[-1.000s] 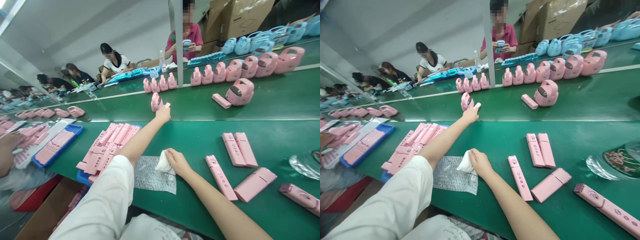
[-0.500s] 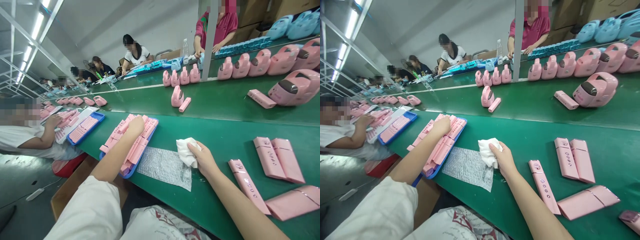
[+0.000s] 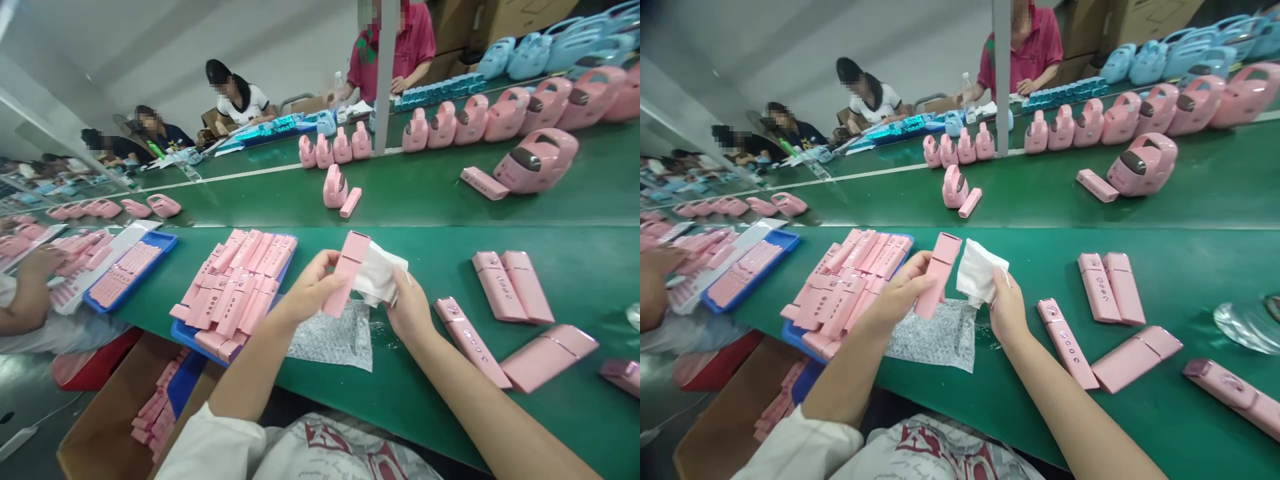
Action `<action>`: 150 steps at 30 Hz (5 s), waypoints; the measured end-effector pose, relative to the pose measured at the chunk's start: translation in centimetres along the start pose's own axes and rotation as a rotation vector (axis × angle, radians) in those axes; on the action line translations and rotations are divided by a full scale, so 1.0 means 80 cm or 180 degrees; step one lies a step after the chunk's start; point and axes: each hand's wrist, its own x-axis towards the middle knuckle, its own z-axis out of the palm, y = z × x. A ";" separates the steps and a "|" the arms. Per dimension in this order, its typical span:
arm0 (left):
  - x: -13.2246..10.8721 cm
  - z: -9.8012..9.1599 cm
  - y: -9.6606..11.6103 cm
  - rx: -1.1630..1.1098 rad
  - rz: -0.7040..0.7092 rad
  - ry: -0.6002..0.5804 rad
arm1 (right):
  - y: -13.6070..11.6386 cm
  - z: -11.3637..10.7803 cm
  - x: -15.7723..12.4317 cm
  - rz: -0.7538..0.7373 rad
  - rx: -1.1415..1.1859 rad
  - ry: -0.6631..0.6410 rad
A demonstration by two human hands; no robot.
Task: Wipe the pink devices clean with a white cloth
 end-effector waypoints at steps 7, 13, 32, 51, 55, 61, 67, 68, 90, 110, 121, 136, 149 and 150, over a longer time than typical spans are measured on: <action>0.033 0.037 -0.059 -0.1123 -0.0548 -0.0506 | -0.003 -0.015 0.002 -0.1234 -0.0644 0.0114; 0.035 0.036 -0.075 -0.1458 -0.0868 -0.0494 | -0.004 -0.018 0.001 -0.2318 -0.2256 -0.0499; 0.035 0.025 -0.069 -0.2318 -0.0826 -0.1117 | 0.002 -0.023 0.004 -0.0758 -0.0708 -0.0049; 0.034 0.021 -0.086 -0.1937 -0.0673 -0.1184 | -0.008 -0.017 -0.001 -0.0169 -0.0500 -0.0071; 0.034 0.021 -0.083 -0.1799 -0.0798 -0.1128 | -0.006 -0.018 0.001 -0.0187 -0.0489 -0.0014; 0.034 0.022 -0.076 -0.2049 -0.0929 -0.0944 | -0.007 -0.016 0.002 -0.0313 -0.0411 0.0134; 0.037 0.028 -0.070 -0.2364 -0.1085 -0.0809 | -0.010 -0.018 -0.001 -0.0778 -0.0541 0.0196; 0.039 0.030 -0.070 -0.2336 -0.1165 -0.0701 | -0.009 -0.019 -0.002 -0.0999 -0.0796 0.0098; 0.118 0.112 -0.078 0.0858 -0.0781 -0.1198 | 0.000 0.003 -0.029 0.0832 -0.2541 -0.4262; -0.124 -0.112 -0.035 0.4565 -0.1456 0.2551 | 0.009 -0.006 -0.045 0.1904 -0.2605 -0.3758; -0.120 -0.095 -0.035 0.3321 -0.1059 0.2327 | 0.014 -0.005 -0.045 0.1768 -0.1661 -0.2525; 0.032 0.037 -0.062 -0.1621 -0.0770 -0.0537 | -0.020 -0.015 -0.016 -0.1236 -0.0719 0.0339; 0.020 0.039 -0.075 -0.2065 -0.1142 0.0205 | 0.002 -0.017 -0.030 -0.3796 -0.3630 -0.2321; 0.020 0.039 -0.073 -0.2195 -0.1162 0.0302 | 0.004 -0.015 -0.035 -0.3830 -0.3570 -0.2421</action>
